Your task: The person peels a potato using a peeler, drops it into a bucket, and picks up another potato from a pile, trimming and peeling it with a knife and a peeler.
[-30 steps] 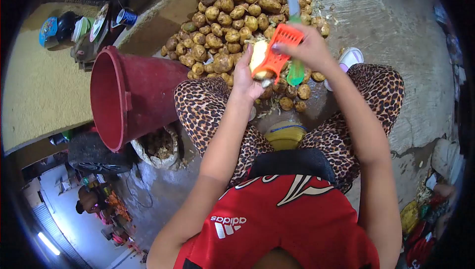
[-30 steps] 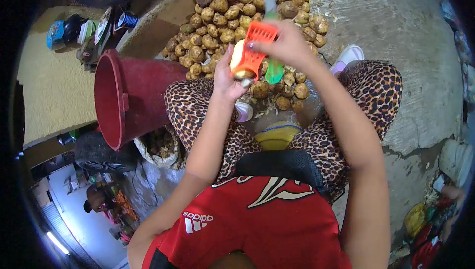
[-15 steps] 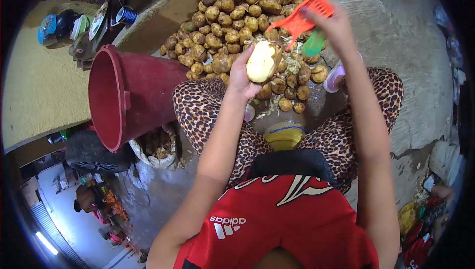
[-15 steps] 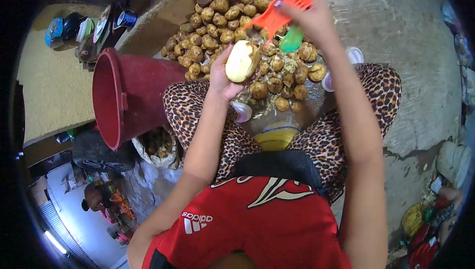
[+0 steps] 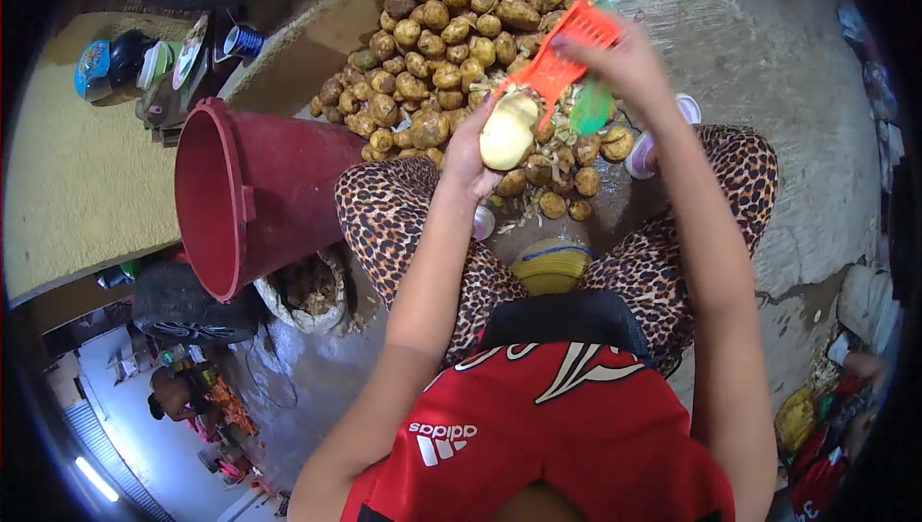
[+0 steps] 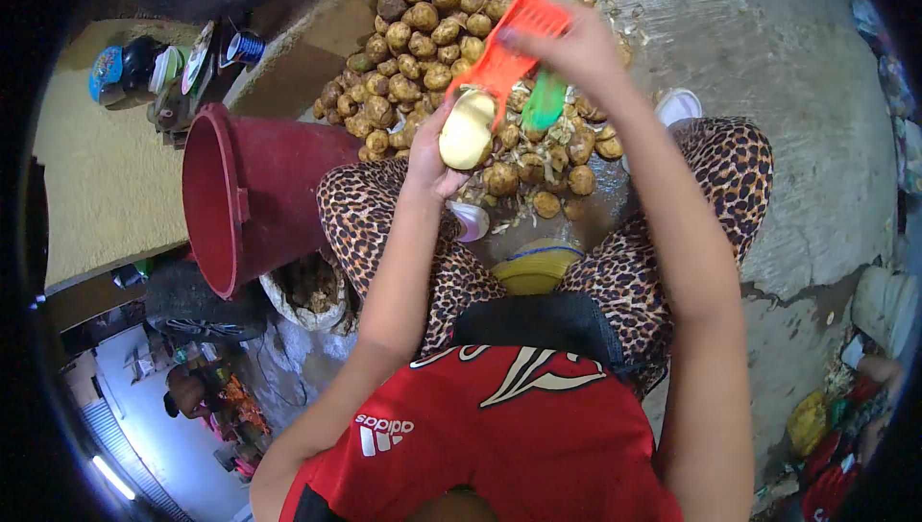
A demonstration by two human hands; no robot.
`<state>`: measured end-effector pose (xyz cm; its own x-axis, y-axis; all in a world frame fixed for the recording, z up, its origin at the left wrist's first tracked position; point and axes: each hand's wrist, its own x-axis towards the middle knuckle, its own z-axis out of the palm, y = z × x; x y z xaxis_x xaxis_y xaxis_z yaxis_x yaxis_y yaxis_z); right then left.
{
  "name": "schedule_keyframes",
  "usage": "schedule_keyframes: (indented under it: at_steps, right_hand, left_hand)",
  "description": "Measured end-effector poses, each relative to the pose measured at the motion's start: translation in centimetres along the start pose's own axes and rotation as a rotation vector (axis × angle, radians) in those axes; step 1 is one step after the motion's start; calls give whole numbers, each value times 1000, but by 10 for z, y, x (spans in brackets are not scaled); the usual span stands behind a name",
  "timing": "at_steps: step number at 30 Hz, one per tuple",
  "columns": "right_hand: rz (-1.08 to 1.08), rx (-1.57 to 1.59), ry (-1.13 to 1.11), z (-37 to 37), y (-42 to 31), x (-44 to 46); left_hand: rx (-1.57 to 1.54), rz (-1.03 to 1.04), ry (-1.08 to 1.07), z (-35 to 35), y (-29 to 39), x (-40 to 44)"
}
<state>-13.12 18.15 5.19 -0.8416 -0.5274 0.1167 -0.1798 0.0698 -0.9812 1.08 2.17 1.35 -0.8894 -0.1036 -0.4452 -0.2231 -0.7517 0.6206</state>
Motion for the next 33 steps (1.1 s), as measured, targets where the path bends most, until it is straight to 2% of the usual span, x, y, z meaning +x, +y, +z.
schedule_keyframes:
  at_steps: [1, 2, 5, 6, 7, 9, 13, 14, 16, 20, 23, 25, 28, 30, 31, 32, 33]
  right_hand:
    - [-25, -98, -59, 11, 5, -8]
    - [56, 48, -95, 18, 18, -8]
    - [62, 61, 60, -6, 28, 13]
    - [50, -22, 150, -15, 21, 15]
    - [37, 70, 189, -22, 26, 17]
    - [24, 255, 265, -29, 28, 21]
    - [80, 97, 10, -1, 8, 0]
    - [43, 54, -71, 11, 7, -8]
    - [-30, -33, -235, 35, 11, -23]
    - [56, -84, -240, 41, 3, -28]
    - [-124, -74, -28, 28, 14, -14]
    - [-15, -44, 136, -3, 16, 6]
    - [12, 275, 152, -26, 16, 22]
    - [105, 110, 14, -10, 7, 7]
    - [154, 30, -56, 2, 1, -2]
    - [68, -18, -119, 14, 8, -9]
    - [74, -42, -124, 17, 11, -10]
  left_hand:
    - [-16, 1, 7, 2, 0, 0]
    - [-32, -1, 15, 3, 0, 0]
    - [-52, -27, -58, -10, -2, 3]
    - [-58, -45, -112, -15, -1, 2]
    - [-63, -65, -166, -17, -1, 2]
    - [-81, -36, -145, -19, -1, 2]
    - [-73, -30, 11, -9, 0, 6]
    - [-182, -87, 13, -8, 1, 6]
    - [-145, -66, -1, -8, -3, 7]
    - [-83, -80, 18, -8, 0, 4]
    - [-73, -119, -43, -7, 4, 6]
    - [-24, -121, -104, -11, 5, 5]
    - [-9, -112, -68, -5, 2, 1]
    - [23, -112, 36, -3, 1, 4]
    - [2, -110, 15, -2, 3, 4]
    - [-19, -112, -1, 0, 4, 3]
    - [-39, -111, -20, 1, 4, 3]
